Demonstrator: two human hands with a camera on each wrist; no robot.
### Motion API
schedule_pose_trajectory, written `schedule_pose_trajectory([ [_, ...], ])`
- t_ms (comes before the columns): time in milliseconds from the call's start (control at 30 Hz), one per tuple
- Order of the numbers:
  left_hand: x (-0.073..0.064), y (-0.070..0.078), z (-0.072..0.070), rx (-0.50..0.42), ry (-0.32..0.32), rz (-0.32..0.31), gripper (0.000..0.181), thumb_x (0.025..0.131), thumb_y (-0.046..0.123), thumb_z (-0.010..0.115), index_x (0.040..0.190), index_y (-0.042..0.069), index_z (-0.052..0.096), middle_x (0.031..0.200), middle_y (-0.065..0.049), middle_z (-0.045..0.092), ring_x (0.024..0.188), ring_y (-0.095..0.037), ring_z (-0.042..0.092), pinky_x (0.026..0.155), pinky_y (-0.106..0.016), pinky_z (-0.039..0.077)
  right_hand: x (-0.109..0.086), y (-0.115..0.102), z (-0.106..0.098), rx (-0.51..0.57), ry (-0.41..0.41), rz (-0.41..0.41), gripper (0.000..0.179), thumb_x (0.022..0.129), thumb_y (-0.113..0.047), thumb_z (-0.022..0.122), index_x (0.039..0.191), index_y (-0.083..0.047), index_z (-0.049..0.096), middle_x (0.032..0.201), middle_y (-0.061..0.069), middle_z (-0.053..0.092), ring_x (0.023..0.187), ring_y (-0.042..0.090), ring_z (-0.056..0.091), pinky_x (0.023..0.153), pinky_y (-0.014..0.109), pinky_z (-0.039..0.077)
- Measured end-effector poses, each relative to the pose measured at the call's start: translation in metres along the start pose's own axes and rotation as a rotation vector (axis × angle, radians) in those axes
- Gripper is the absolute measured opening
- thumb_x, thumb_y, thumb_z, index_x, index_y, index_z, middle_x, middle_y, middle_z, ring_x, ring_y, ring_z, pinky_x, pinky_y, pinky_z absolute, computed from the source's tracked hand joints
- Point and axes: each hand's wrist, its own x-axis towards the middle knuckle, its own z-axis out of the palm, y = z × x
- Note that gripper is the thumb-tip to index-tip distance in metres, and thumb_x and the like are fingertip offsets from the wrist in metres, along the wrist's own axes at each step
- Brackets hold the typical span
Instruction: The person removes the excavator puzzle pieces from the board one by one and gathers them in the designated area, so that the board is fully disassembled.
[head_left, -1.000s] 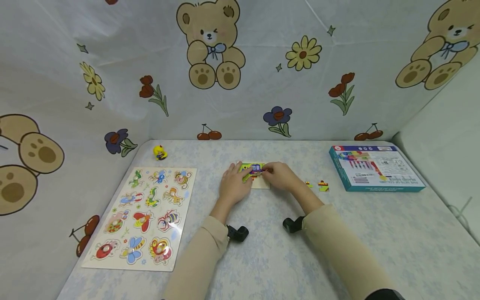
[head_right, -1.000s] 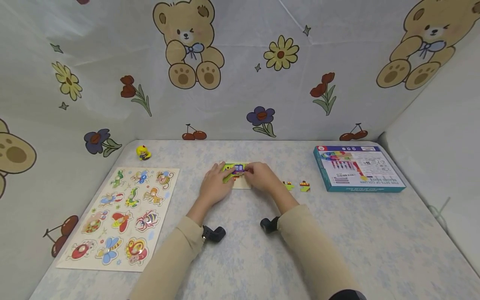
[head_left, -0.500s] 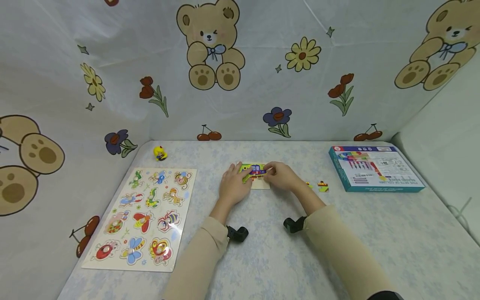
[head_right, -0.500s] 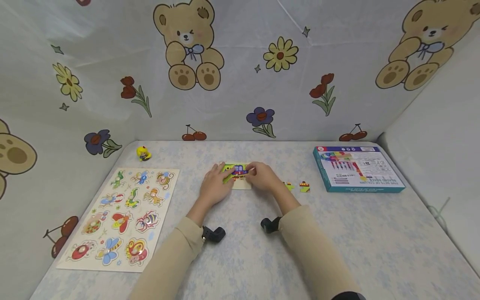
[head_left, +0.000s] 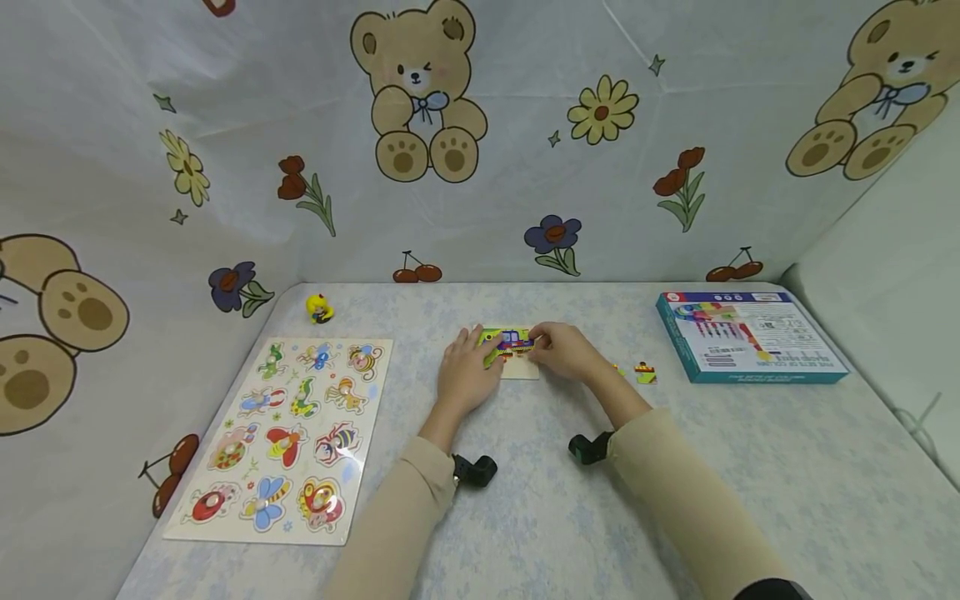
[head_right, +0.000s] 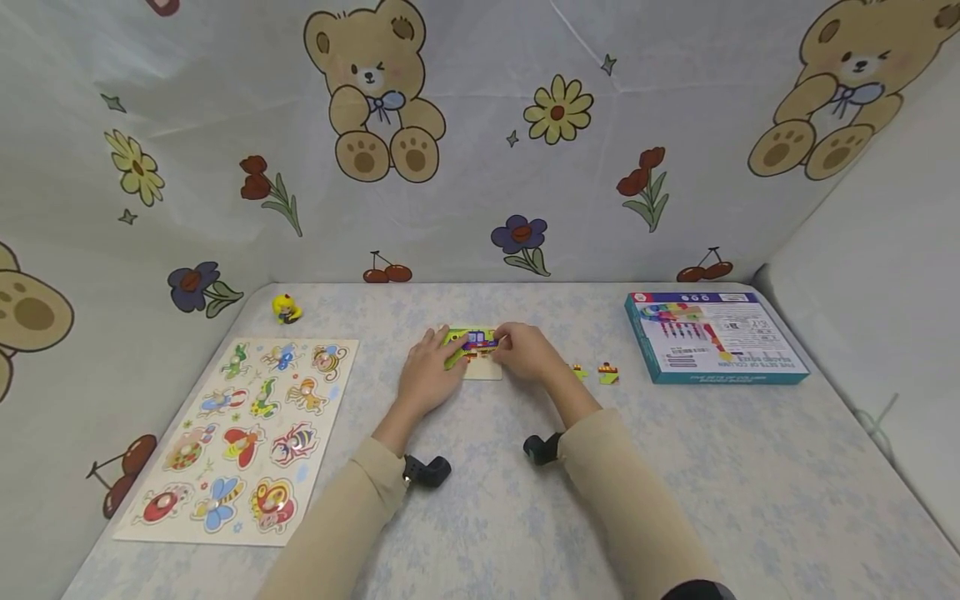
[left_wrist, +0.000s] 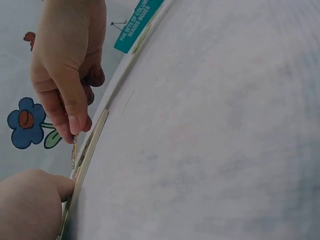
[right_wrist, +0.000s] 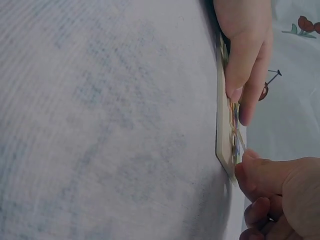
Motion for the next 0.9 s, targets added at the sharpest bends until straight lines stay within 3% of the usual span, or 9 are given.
schedule_pose_trajectory([
  [267, -0.003, 0.002, 0.001, -0.013, 0.015, 0.002, 0.048, 0.101, 0.041, 0.048, 0.148, 0.031, 0.049, 0.164, -0.005, 0.028, 0.154, -0.031, 0.018, 0.126, -0.048, 0.017, -0.016, 0.020, -0.029, -0.040, -0.023, -0.011, 0.035, 0.098, -0.020, 0.063, 0.131, -0.008, 0.056, 0.107, 0.009, 0.063, 0.089, 0.021, 0.056, 0.074, 0.031, 0.049],
  [500, -0.003, 0.001, 0.001, -0.030, 0.022, 0.000, 0.047, 0.101, 0.040, 0.049, 0.147, 0.031, 0.049, 0.165, -0.004, 0.027, 0.154, -0.030, 0.017, 0.126, -0.048, 0.017, -0.037, 0.060, -0.071, -0.085, -0.056, 0.068, 0.038, 0.099, -0.021, 0.061, 0.134, -0.009, 0.053, 0.113, 0.012, 0.061, 0.091, 0.024, 0.054, 0.075, 0.029, 0.051],
  [700, -0.002, 0.001, 0.002, -0.029, 0.027, -0.008, 0.047, 0.101, 0.041, 0.048, 0.147, 0.033, 0.049, 0.165, -0.004, 0.027, 0.155, -0.029, 0.017, 0.126, -0.048, 0.016, -0.048, 0.087, -0.093, -0.179, -0.033, 0.129, 0.040, 0.099, -0.023, 0.061, 0.134, -0.007, 0.053, 0.117, 0.017, 0.061, 0.096, 0.027, 0.056, 0.082, 0.040, 0.053],
  [900, -0.002, 0.000, 0.004, -0.032, 0.029, -0.007, 0.047, 0.101, 0.041, 0.048, 0.147, 0.033, 0.049, 0.165, -0.003, 0.027, 0.155, -0.029, 0.016, 0.126, -0.048, 0.016, -0.051, 0.096, -0.099, -0.246, -0.034, 0.131, 0.038, 0.097, -0.019, 0.063, 0.130, -0.001, 0.056, 0.117, 0.023, 0.062, 0.101, 0.034, 0.059, 0.090, 0.053, 0.053],
])
